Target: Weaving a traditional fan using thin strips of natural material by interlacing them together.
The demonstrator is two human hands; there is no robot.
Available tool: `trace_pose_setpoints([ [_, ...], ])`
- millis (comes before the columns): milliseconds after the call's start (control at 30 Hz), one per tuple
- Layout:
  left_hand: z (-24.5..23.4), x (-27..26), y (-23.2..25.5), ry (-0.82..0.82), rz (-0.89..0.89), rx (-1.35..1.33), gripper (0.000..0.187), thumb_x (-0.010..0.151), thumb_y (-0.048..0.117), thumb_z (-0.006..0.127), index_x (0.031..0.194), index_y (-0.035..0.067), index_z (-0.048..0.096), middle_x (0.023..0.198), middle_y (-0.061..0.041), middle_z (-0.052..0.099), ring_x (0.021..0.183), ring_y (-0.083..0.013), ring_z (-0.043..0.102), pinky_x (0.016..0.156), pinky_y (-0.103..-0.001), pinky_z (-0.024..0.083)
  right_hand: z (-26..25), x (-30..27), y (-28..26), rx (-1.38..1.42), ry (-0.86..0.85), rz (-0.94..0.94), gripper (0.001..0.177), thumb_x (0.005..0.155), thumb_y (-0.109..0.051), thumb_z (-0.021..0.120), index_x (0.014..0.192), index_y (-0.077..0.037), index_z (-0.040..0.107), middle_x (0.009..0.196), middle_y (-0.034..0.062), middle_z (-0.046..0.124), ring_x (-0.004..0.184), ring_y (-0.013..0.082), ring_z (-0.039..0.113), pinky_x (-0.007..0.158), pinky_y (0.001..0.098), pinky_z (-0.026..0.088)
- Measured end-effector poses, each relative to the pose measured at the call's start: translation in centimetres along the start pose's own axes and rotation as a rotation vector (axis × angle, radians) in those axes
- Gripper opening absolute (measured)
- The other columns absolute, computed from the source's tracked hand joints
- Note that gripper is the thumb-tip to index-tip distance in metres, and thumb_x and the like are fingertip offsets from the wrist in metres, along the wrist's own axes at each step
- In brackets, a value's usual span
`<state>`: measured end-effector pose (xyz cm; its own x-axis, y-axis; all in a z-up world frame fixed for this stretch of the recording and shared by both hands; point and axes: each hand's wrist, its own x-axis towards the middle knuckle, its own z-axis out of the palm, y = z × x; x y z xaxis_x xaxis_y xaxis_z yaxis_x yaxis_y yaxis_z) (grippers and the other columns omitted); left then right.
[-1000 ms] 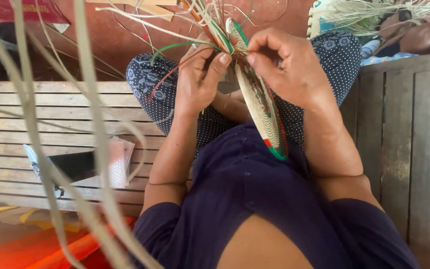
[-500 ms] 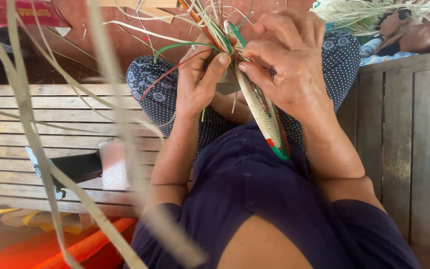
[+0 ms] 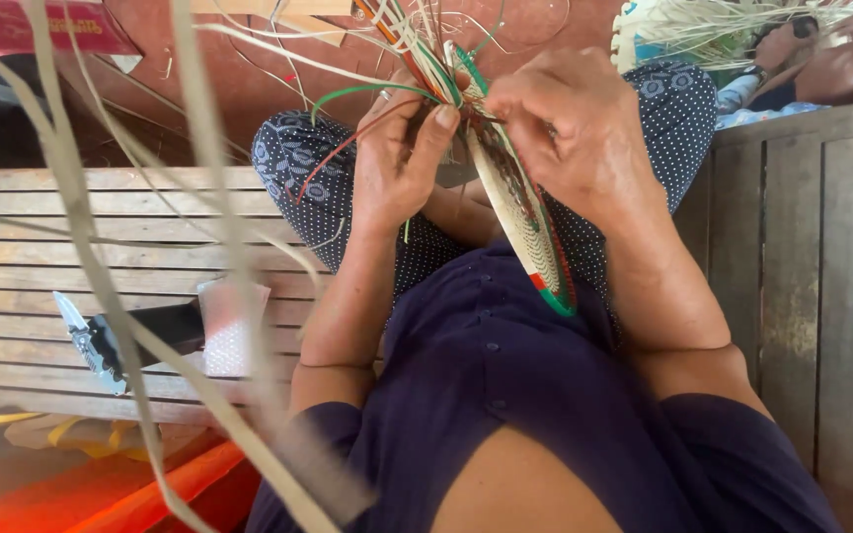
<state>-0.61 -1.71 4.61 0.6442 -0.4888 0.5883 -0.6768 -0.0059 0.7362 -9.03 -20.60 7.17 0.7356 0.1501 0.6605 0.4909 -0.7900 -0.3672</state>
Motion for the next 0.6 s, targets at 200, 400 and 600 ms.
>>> trace_pose_setpoints([
  [200, 0.0, -0.1, 0.1, 0.007, -0.07, -0.003, 0.032, 0.106, 0.032, 0.051, 0.104, 0.004, 0.068, 0.09, -0.004, 0.063, 0.081, -0.0181, 0.058, 0.076, -0.033, 0.046, -0.2, 0.3, -0.6, -0.231, -0.013, -0.093, 0.009, 0.096, -0.01, 0.074, 0.104, -0.008, 0.072, 0.116, 0.0088, 0.054, 0.109, 0.0351, 0.051, 0.09, 0.05, 0.035],
  [400, 0.1, 0.0, 0.2, 0.022, -0.044, -0.023, 0.032, 0.107, 0.03, 0.052, 0.102, 0.002, 0.067, 0.096, -0.007, 0.065, 0.089, -0.0215, 0.063, 0.083, -0.036, 0.049, 0.1, 0.2, -0.4, -0.187, 0.046, -0.072, 0.019, 0.105, -0.026, 0.083, 0.101, -0.011, 0.073, 0.108, 0.006, 0.057, 0.102, 0.0324, 0.049, 0.091, 0.0487, 0.032],
  [600, 0.2, 0.0, 0.3, 0.029, -0.044, -0.039, 0.03, 0.107, 0.027, 0.052, 0.107, 0.001, 0.068, 0.101, -0.008, 0.066, 0.095, -0.0227, 0.064, 0.087, -0.036, 0.049, 1.4, 0.4, 0.2, -0.215, 0.038, -0.091, 0.009, 0.101, -0.014, 0.081, 0.099, -0.01, 0.073, 0.101, 0.0027, 0.066, 0.091, 0.0274, 0.055, 0.092, 0.045, 0.037],
])
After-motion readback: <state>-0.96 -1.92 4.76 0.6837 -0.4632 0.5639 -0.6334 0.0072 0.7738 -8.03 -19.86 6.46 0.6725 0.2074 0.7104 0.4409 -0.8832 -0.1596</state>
